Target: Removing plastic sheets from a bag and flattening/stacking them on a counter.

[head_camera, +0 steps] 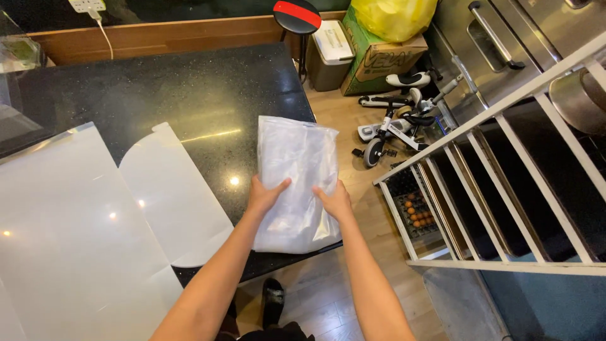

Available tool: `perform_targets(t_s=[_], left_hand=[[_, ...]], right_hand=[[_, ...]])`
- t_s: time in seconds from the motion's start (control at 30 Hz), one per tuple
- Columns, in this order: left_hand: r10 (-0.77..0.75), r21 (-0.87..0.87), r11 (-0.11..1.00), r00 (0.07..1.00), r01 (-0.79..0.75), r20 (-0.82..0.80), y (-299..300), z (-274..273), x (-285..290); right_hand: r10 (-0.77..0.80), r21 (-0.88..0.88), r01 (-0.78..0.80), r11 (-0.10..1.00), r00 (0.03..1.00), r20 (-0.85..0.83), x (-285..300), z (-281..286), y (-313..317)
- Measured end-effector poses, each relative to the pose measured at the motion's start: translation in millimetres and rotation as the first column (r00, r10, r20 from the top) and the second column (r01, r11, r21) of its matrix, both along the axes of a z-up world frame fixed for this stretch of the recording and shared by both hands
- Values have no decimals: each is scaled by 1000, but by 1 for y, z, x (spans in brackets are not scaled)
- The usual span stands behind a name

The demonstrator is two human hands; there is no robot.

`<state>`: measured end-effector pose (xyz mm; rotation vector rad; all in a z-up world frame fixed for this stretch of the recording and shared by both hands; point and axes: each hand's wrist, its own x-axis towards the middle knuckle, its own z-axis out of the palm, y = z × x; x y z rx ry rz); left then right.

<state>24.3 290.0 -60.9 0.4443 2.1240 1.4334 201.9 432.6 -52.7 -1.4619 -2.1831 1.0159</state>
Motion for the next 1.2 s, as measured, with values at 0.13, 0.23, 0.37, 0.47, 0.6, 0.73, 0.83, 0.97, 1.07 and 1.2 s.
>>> perform_targets(t_s=[0.13,0.23,0.37,0.47,0.6,0.73,0.83,0.97,1.07,1.2], left_hand=[[-3,112,993,952,-33,307,-4,-13,1],[-91,145,989,896,31,434,-21,27,6],[-341,443,875,897,193,282,-38,81,-7],[-337,274,883,921,381,-196,-54,131,-31],[-412,587,536,795,607,-446,-70,101,-62],[-451,-3,698,437,716,-779,-97,38,-55],[-739,-438,570,201,695,-643,-125,6,-30],[-861,-642,480,183,597,-474,-153,2,1],[-931,-743,363,248,562,-268,-154,97,23],[-927,-752,375,201,542,-317,-146,8,-5]], right_hand=[[-55,-443,-92,892,950,-307,2,5,-4],[-109,-631,-201,750,902,-418,4,34,-9],[25,-557,-396,730,829,-558,19,54,12],[279,-209,-473,856,763,-584,19,84,7],[667,486,-471,736,627,-402,27,161,-22],[784,722,-534,440,620,-19,40,47,-11],[775,589,-735,337,571,269,53,-16,-31],[757,317,-877,363,475,449,60,-18,-47],[817,290,-869,401,482,316,63,18,-68],[809,264,-855,446,511,290,68,-24,-57]])
